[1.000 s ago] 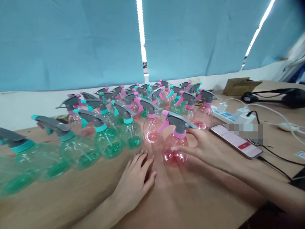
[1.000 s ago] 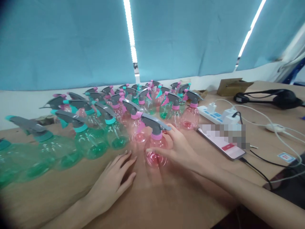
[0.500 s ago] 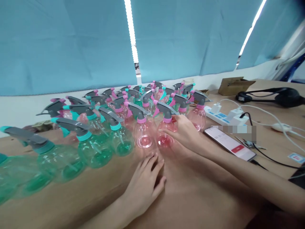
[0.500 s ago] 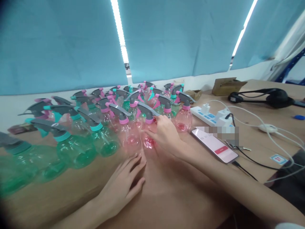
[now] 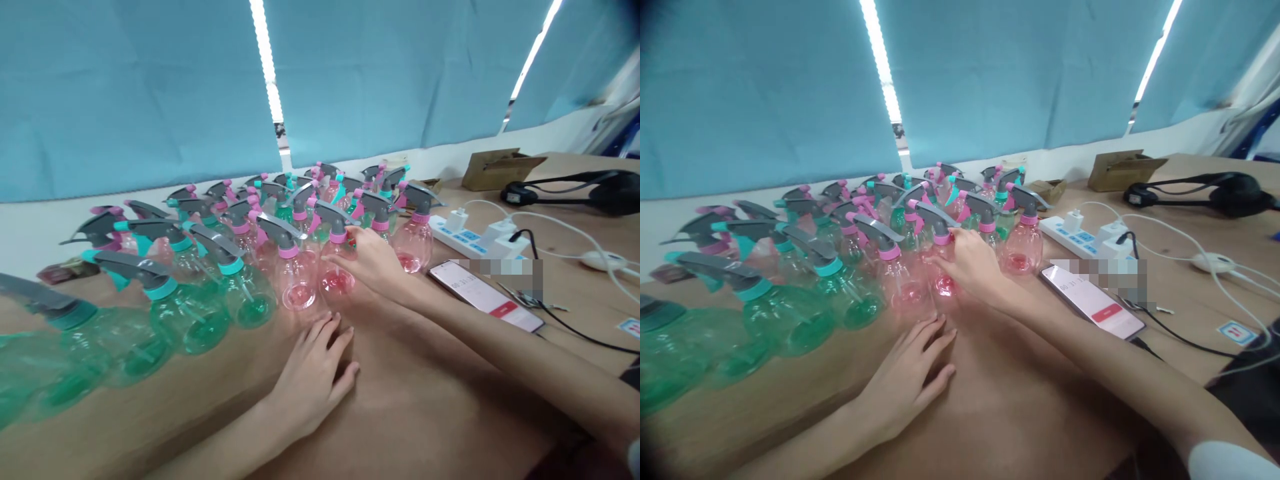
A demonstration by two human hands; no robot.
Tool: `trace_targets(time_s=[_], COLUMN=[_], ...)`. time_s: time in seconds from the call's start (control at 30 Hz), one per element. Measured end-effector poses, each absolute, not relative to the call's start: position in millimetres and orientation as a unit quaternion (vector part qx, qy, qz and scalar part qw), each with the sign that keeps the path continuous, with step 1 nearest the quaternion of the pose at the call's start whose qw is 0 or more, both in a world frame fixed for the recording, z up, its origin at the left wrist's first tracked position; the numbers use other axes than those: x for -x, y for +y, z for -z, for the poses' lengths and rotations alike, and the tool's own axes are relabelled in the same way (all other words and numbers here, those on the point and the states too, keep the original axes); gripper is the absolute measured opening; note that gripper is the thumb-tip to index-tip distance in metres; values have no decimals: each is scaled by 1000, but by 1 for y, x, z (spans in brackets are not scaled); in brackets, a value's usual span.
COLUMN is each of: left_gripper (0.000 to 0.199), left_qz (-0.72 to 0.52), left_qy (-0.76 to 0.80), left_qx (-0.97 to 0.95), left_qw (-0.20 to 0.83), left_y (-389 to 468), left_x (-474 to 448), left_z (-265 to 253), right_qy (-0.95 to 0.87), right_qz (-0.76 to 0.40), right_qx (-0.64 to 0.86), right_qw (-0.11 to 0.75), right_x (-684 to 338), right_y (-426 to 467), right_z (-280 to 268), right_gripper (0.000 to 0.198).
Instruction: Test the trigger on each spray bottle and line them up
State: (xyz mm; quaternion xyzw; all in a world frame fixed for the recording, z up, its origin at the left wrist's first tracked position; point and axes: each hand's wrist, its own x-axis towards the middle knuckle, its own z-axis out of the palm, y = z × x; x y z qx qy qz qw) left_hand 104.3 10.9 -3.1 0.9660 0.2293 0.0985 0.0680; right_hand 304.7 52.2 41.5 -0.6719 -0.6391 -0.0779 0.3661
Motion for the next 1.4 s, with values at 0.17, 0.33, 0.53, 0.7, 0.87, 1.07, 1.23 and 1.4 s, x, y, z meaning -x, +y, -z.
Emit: trace_targets(time_s=[0.17, 0.33, 0.53, 0.7, 0.87, 1.07, 1.23, 1.4], left_gripper=[40, 39, 37, 36, 34, 31, 28, 41], left_qz=[-101, -107, -113, -117, -120, -140, -179, -204], left_qy=[230, 224, 210, 193, 177, 162, 197, 247], left_qx=[-965, -966, -967, -968, -969, -965, -949, -929], left_qw=[72, 77, 91, 107, 127, 152, 171, 187], left_y=[12, 13, 13, 9, 4, -4, -5, -6], left_x=[-108, -110, -119, -132, -141, -148, -149, -145], left_z=[3, 3, 2, 0, -3, -4, -3, -6], right_qy=[-648, -633, -553, -568, -582, -590, -587, -586], right_qz=[60, 35, 38, 44, 63, 75, 95, 121], right_qx=[663, 669, 738, 740, 734, 740, 751, 748], right_qw=[369, 388, 384, 358, 344, 315, 287, 287], right_x=[-309, -332, -375, -380, -373, -374, -370, -357], right_y=[41, 9, -2, 18, 32, 30, -2, -49], right_z=[-45, -56, -57, -45, -44, -49, -50, -48], right_gripper=[67, 44, 39, 59, 58, 51, 51, 46])
